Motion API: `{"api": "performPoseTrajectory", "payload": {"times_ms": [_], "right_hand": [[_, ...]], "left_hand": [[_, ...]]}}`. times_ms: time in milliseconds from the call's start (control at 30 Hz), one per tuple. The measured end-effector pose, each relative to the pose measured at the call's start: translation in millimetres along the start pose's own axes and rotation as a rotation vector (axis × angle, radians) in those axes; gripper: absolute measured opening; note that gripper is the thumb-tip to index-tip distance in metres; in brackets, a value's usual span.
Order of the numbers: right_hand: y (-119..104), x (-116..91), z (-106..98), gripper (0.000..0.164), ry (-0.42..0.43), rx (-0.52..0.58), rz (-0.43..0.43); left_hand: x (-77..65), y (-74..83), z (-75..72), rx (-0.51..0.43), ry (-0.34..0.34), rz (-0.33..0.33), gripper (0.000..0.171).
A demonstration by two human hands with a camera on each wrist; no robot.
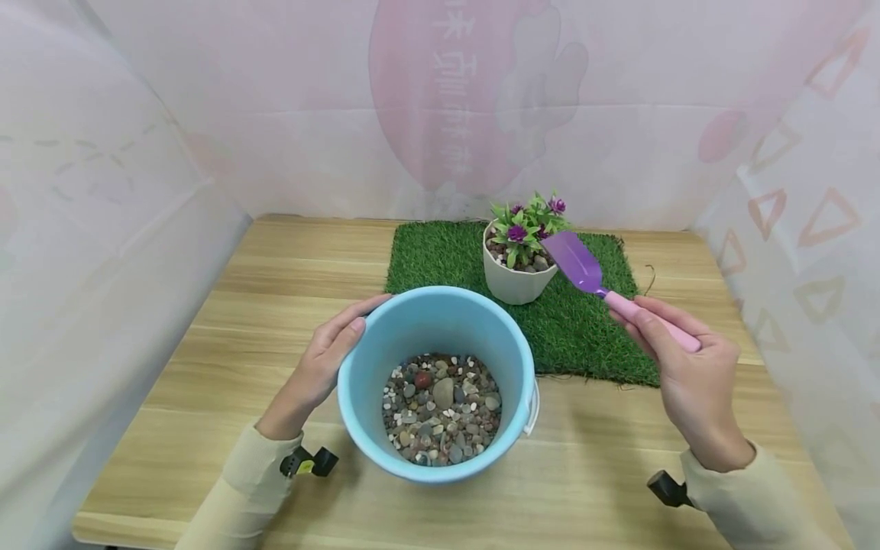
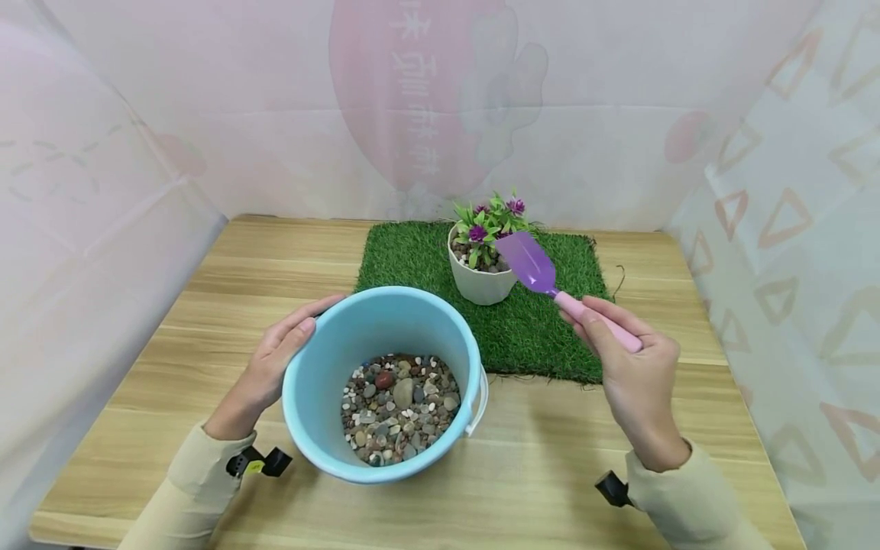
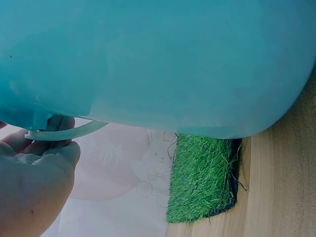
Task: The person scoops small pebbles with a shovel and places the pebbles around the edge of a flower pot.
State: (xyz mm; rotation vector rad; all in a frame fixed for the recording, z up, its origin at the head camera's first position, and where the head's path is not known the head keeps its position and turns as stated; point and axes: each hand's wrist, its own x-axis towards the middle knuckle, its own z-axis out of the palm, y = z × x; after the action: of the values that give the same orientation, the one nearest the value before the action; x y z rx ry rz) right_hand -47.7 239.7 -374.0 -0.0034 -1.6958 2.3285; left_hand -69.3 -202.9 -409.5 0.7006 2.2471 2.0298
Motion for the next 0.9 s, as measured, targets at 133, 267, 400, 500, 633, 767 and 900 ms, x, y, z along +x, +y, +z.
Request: {"api": "performPoseTrajectory", "payload": {"times_ms": [133,267,400,500,633,767,900], "right_hand": [[-5,3,-12,0.036,0.075,-0.090,-0.041],[-6,7,-23,0.034,0.113,-0.135,-0.158],[-4,11,-34,0.029,0.168,-0.335,-0.283],[-1,14,-43,0.025,0.236,-0.552,-0.341],[4,18,-53,0.022,0.300,-0.712,-0.388],[13,24,-67,0.023,0.346,-0.781,-0.390],[22,32,-84,0.025,0.393,-0.842,-0.330]], "left_hand": [[0.0,-0.3,-0.1,-0.004,-0.003,0.003,0.047],[0.1,-0.3,-0.1,-0.006,-0.004,0.004,0.047],[0.1,-0.3,-0.4,-0.004,-0.004,0.005,0.047],[-0.2,0.2,-0.5,-0.008,-0.003,0.004,0.047],[-0.2,0.3,-0.4,-0.015,-0.005,0.010,0.047],[0.0,-0.2,-0.3,-0.023,-0.008,0.018,0.047],[0.0,-0.3,-0.2,-0.036,-0.006,0.013,0.048]]}}
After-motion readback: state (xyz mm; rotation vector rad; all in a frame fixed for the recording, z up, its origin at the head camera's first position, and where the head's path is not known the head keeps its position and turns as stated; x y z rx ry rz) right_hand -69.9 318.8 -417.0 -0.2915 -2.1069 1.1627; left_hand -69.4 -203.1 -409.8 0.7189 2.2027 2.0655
